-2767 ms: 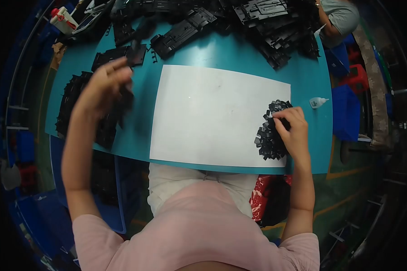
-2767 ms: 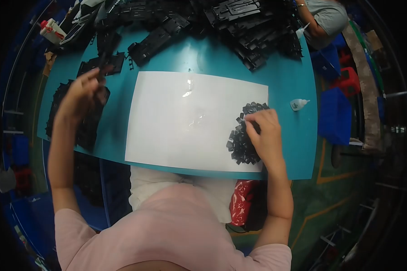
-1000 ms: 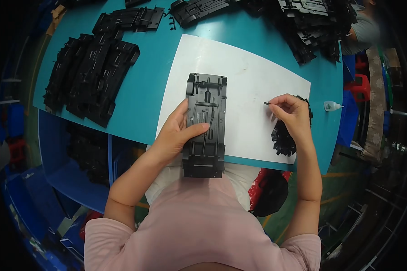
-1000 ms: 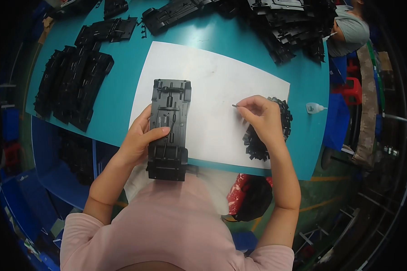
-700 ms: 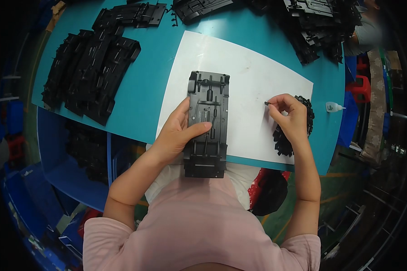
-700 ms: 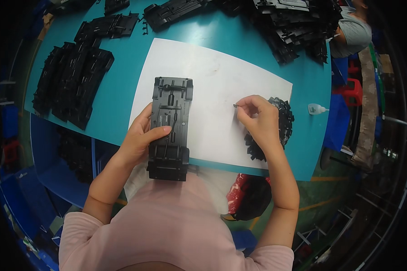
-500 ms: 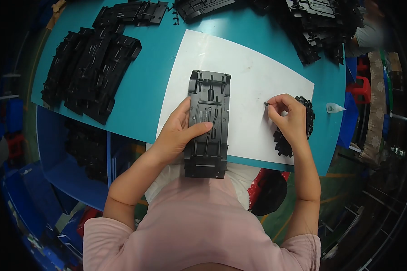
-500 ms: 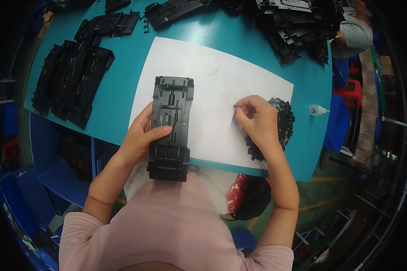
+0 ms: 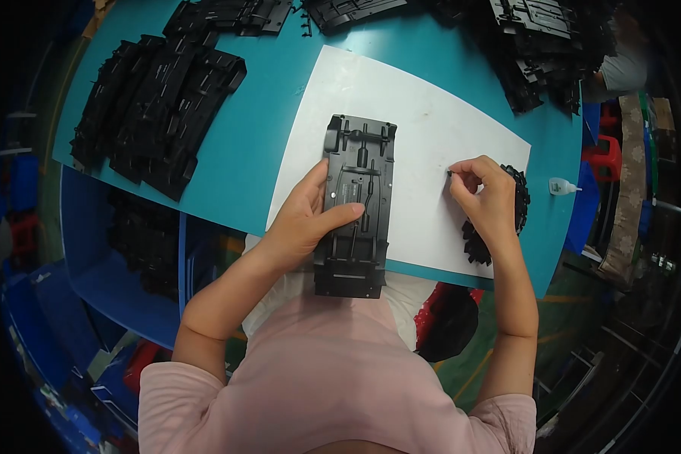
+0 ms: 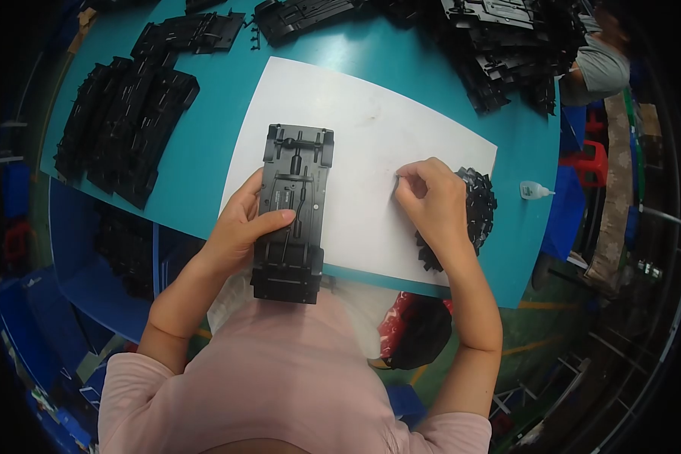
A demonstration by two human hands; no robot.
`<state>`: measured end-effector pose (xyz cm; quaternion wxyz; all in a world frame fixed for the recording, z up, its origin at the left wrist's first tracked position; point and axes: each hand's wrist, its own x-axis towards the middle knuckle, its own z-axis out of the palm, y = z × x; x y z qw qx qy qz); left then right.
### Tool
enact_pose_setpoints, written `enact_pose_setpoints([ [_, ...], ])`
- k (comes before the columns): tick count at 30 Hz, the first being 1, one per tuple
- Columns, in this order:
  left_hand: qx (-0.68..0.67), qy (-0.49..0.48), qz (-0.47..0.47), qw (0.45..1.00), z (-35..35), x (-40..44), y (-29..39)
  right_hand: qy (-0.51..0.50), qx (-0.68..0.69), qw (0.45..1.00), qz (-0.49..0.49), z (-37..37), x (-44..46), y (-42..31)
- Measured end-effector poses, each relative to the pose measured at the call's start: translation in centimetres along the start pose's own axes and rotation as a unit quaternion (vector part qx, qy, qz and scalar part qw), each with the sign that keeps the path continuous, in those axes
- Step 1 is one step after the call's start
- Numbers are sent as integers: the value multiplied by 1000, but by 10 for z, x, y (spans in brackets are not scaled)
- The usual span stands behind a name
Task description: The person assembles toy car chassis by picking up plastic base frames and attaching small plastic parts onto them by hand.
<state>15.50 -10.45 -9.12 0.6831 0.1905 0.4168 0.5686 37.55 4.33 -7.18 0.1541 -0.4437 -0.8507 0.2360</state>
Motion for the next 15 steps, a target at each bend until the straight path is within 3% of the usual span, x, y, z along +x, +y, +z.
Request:
enact_pose_setpoints([
  [7,-7,-1,-10,1000,4,-1,3,-5,-5,1000,-8,-4,2,1],
  [9,-16,1,-16,1000,7,-3,5,-17,129,988,79,-10,0,8],
  [10,2,-4,-10,1000,9,-4,4,-58,229,957,169,-18,-1,7],
  [11,20,-10,-5,1000,12,-5,4,-59,229,957,168,-23,-1,5],
  [13,24,-11,-1,1000,21,-8,7,-78,392,896,192,-30,-4,2],
  [15,30,-25,-11,999,27,-9,10,-70,417,888,184,-32,-8,-5],
])
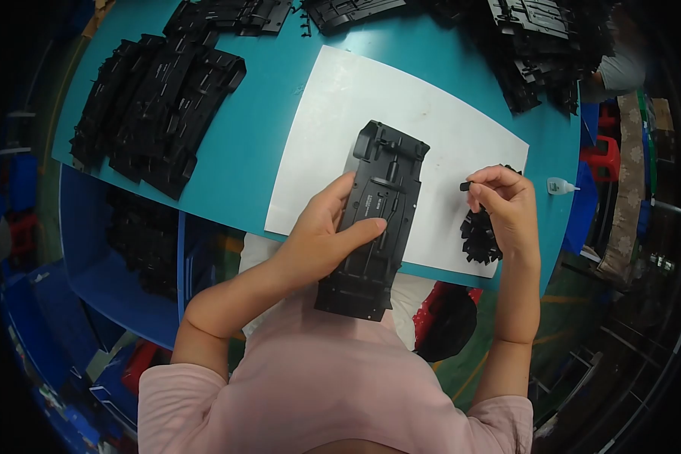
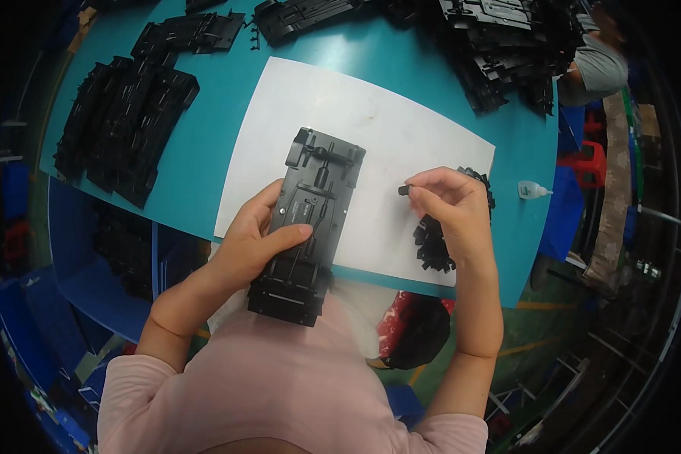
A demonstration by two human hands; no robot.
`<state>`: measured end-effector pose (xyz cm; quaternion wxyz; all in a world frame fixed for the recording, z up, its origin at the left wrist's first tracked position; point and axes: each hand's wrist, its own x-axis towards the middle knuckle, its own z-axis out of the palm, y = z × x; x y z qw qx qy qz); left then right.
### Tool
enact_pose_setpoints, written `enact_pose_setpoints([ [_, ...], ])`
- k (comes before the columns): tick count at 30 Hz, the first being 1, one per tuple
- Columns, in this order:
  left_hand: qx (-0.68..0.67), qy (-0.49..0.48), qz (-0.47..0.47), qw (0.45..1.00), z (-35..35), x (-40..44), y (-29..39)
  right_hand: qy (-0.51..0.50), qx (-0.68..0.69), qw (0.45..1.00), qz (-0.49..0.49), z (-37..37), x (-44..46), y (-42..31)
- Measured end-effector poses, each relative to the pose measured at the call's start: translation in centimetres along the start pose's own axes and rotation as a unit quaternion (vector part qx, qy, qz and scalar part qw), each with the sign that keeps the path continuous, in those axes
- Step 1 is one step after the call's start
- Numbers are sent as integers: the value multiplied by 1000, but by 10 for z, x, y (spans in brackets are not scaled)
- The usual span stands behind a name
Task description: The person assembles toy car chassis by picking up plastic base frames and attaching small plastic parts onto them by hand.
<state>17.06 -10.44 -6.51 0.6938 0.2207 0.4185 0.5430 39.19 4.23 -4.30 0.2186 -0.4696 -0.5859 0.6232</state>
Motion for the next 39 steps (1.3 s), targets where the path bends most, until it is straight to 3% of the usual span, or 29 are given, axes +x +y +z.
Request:
enact_pose_setpoints([
  [5,-3,-20,6,1000,11,1,2,-11,-7,999,-49,15,-15,-14],
  [7,1,-23,6,1000,14,0,2,-15,-56,988,-140,24,-20,-17],
  [11,12,-30,21,999,17,-3,3,-8,-102,981,-164,34,-22,-21],
  [30,22,-40,21,999,19,-8,4,-18,-120,976,-180,38,-22,-17],
  [39,40,-56,25,997,21,-9,3,-41,-221,948,-224,37,-20,-23],
])
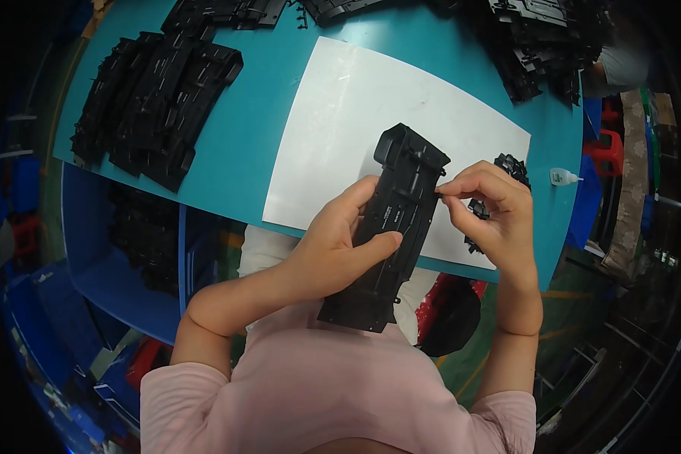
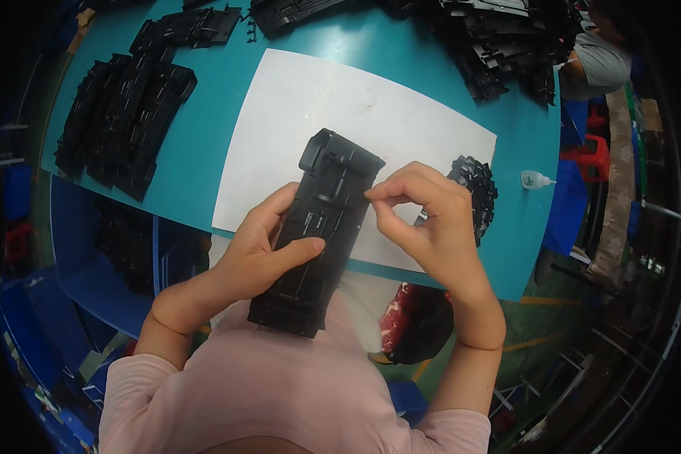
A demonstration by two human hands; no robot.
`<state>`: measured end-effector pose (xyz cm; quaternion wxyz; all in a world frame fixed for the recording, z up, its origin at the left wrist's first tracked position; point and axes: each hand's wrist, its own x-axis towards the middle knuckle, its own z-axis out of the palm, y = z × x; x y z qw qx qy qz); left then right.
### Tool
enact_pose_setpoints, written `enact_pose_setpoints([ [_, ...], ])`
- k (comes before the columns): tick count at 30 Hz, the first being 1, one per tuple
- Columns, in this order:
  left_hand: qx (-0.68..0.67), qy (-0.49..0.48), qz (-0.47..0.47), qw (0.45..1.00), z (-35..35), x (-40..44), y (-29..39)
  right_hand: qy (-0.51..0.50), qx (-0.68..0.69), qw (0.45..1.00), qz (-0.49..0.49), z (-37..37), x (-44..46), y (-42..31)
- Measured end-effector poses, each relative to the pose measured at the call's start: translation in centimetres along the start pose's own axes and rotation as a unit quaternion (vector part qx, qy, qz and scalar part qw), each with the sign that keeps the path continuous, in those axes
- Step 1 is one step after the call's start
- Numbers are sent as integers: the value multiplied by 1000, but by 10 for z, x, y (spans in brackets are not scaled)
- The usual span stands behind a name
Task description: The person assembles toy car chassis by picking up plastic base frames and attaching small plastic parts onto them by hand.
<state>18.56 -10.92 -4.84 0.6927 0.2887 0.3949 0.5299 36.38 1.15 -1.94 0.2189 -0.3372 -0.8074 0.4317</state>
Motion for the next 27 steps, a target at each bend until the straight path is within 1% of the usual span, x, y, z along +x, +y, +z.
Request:
enact_pose_setpoints([
  [2,0,-1,-3,1000,1,0,1,-12,-29,999,-9,0,1,-1],
  [6,1,-2,1,1000,2,0,1,-9,-18,1000,-6,0,1,-1],
  [8,12,-1,5,1000,1,0,1,-6,-30,999,-19,1,1,0],
  [12,22,-1,12,1000,-1,2,-2,8,-30,999,-15,3,0,1],
  [15,18,5,19,1000,-4,7,-9,-2,-51,998,-30,-2,-4,6],
  [17,6,22,2,1000,-8,10,-10,38,48,998,30,-7,-9,6],
  [18,5,33,-5,999,-11,9,-9,58,50,997,24,-16,-12,16],
  [19,-2,37,-7,999,-14,9,-8,105,12,992,64,-25,-14,23],
  [21,-5,43,-5,999,-19,9,-9,166,-126,976,70,-47,-17,51],
  [23,-2,38,-13,999,-21,9,-10,132,-275,948,89,-68,-25,70],
  [25,1,36,-21,999,-20,10,-11,123,-300,941,100,-72,-29,77],
  [27,3,33,-23,999,-17,11,-14,90,-373,922,48,-68,-29,81],
])
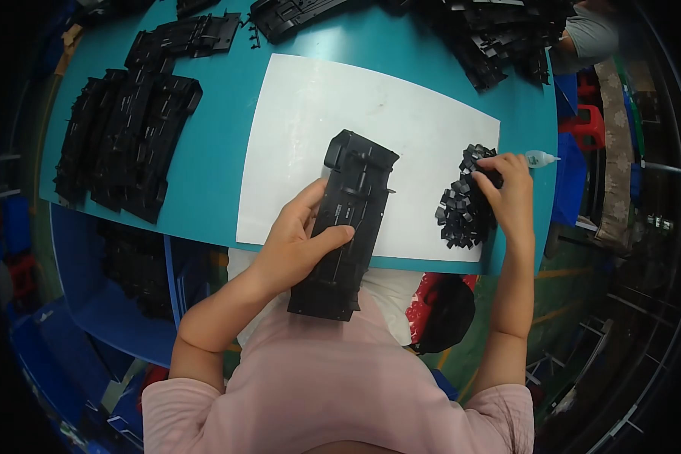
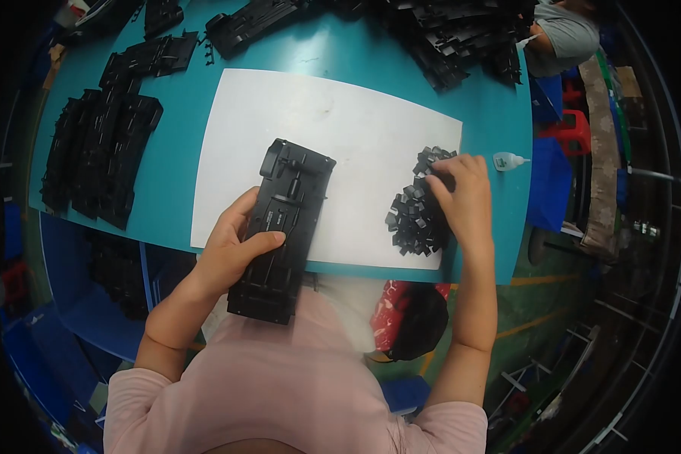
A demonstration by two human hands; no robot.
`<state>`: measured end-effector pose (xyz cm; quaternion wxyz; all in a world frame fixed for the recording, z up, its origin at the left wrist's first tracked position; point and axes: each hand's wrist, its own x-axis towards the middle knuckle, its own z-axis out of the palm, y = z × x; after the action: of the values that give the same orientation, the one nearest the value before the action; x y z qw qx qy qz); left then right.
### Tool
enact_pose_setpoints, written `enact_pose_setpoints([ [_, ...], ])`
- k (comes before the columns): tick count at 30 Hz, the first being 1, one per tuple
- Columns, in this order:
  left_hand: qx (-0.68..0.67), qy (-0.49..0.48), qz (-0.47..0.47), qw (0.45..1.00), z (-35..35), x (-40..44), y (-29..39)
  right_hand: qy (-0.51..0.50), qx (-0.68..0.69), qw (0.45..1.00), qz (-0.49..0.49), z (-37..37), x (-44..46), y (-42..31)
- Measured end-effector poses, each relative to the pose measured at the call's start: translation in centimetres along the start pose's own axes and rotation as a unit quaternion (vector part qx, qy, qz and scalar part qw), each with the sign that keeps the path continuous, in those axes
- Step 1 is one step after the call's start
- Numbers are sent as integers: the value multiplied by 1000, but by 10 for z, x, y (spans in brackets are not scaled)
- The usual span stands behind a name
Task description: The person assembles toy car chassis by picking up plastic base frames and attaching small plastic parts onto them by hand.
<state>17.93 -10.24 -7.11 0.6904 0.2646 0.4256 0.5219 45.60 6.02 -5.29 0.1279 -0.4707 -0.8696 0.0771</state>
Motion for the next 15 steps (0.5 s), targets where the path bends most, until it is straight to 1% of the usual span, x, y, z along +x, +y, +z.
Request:
enact_pose_setpoints([
  [2,-1,-4,-5,1000,1,0,-2,-2,-1,1000,12,8,1,0],
  [4,-1,-6,-10,1000,1,-1,-2,-4,-57,998,20,13,4,0],
  [8,8,27,6,1000,-4,-6,0,-39,-20,999,22,10,8,2],
  [9,10,38,14,999,-6,-7,0,-47,84,992,86,7,9,-3],
  [10,10,40,15,999,-8,-7,2,-55,186,970,149,4,11,-7],
  [11,3,49,6,999,-9,-8,4,-56,186,970,147,4,12,-9],
  [13,-4,59,-7,998,-12,-8,4,-26,198,977,74,5,12,-13],
  [15,-6,60,-7,998,-14,-6,1,-33,194,978,76,7,14,-18],
])
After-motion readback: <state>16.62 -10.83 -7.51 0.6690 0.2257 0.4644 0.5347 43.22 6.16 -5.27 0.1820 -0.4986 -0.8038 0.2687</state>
